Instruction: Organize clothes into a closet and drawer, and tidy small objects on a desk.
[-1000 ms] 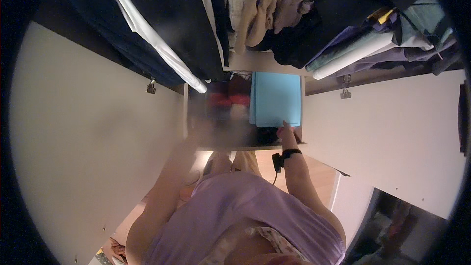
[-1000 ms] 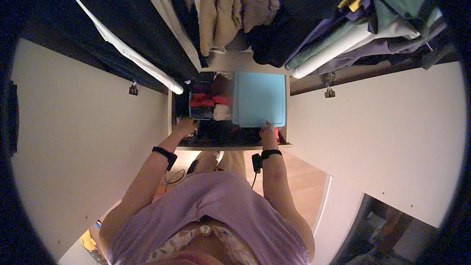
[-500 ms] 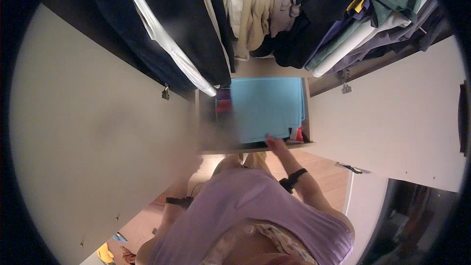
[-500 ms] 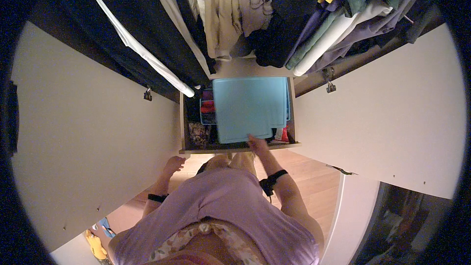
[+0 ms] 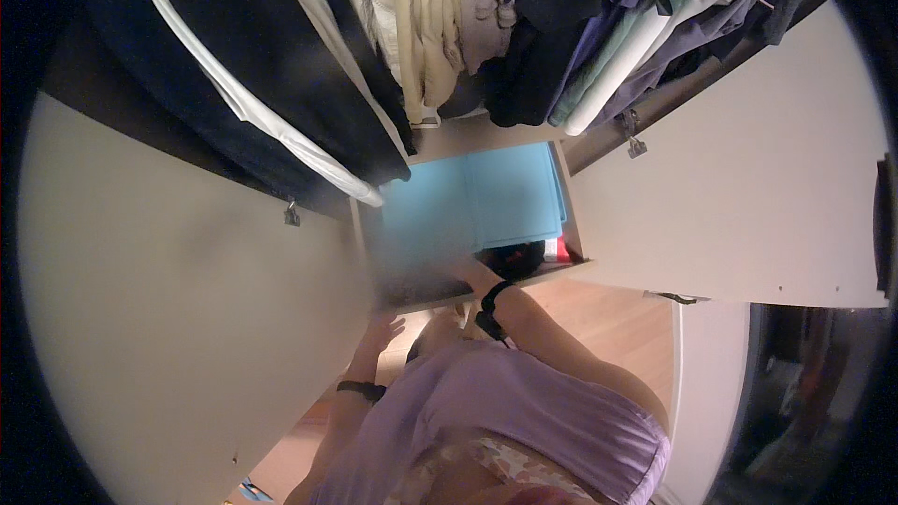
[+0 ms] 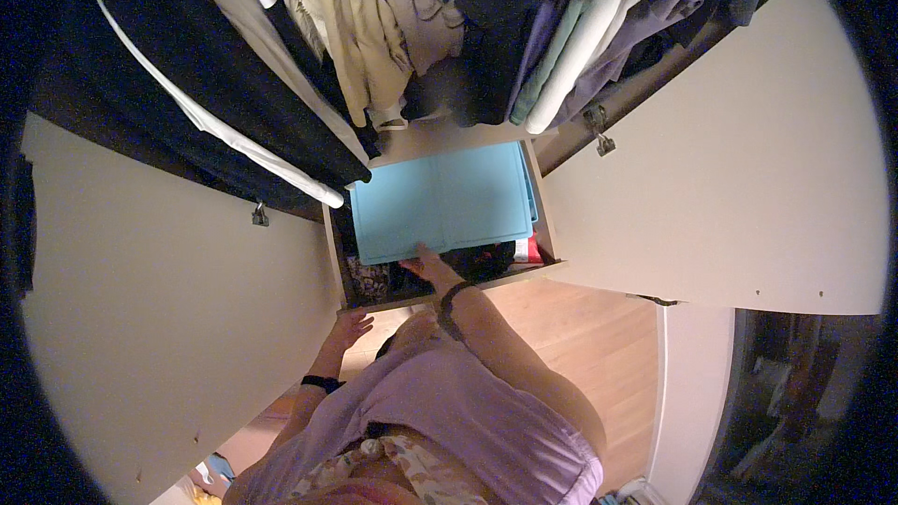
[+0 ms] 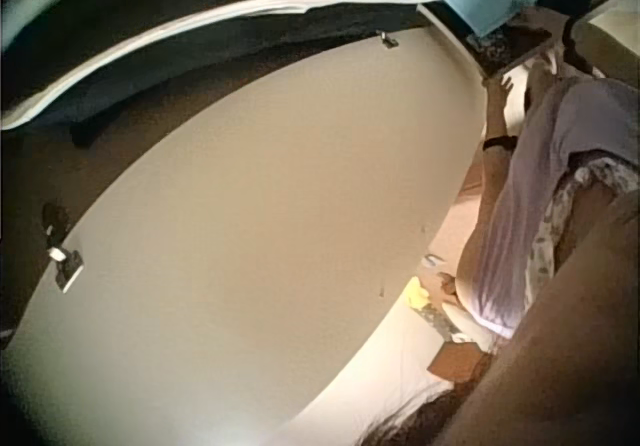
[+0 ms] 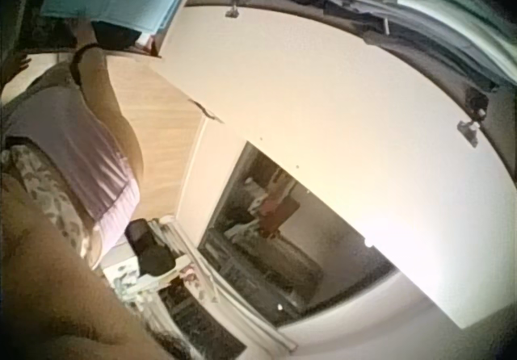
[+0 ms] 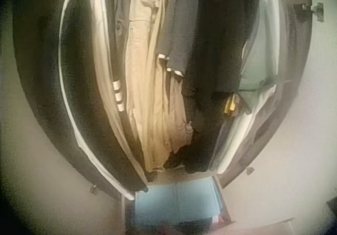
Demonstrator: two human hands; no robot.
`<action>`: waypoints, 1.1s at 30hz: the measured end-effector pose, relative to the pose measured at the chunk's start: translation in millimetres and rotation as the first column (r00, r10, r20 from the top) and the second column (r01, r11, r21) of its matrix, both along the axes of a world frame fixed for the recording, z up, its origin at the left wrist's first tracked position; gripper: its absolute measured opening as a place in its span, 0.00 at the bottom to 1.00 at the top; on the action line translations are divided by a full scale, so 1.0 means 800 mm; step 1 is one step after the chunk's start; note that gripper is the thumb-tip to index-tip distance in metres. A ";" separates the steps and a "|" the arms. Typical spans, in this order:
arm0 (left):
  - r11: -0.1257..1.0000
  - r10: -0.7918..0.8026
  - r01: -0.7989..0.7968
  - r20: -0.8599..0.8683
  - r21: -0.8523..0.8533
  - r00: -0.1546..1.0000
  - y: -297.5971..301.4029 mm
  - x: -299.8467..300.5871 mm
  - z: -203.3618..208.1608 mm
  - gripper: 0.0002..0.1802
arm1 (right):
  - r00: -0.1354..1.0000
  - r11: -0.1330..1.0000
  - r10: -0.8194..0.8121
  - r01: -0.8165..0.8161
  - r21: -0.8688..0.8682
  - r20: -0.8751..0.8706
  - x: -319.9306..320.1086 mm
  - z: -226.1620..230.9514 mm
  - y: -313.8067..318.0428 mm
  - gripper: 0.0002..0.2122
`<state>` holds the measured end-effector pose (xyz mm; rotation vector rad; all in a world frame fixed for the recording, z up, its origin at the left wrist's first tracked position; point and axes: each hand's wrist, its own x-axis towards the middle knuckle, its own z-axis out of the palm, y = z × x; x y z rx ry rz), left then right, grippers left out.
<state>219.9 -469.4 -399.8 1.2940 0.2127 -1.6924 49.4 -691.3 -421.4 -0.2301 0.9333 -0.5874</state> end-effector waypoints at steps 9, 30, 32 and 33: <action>0.997 0.082 -0.081 -0.053 0.007 0.995 -0.031 0.001 0.034 0.09 | 0.922 0.913 0.371 -0.384 -0.137 -0.114 -0.073 0.041 -0.083 0.18; 0.968 -0.012 0.079 0.267 -0.240 0.964 -0.235 0.062 0.086 0.30 | 0.870 0.971 0.210 -0.238 -0.008 -0.446 -0.387 0.158 -0.031 0.13; 0.920 -0.254 0.378 0.575 -0.105 0.778 -0.228 0.037 0.160 0.22 | 0.743 0.997 0.023 0.032 0.070 -0.669 -0.501 0.190 0.013 0.15; 0.795 -0.021 0.563 0.918 -0.226 0.397 -0.214 0.020 0.205 0.16 | 0.721 0.980 -0.186 0.087 -0.179 -0.667 -0.547 0.211 0.026 0.13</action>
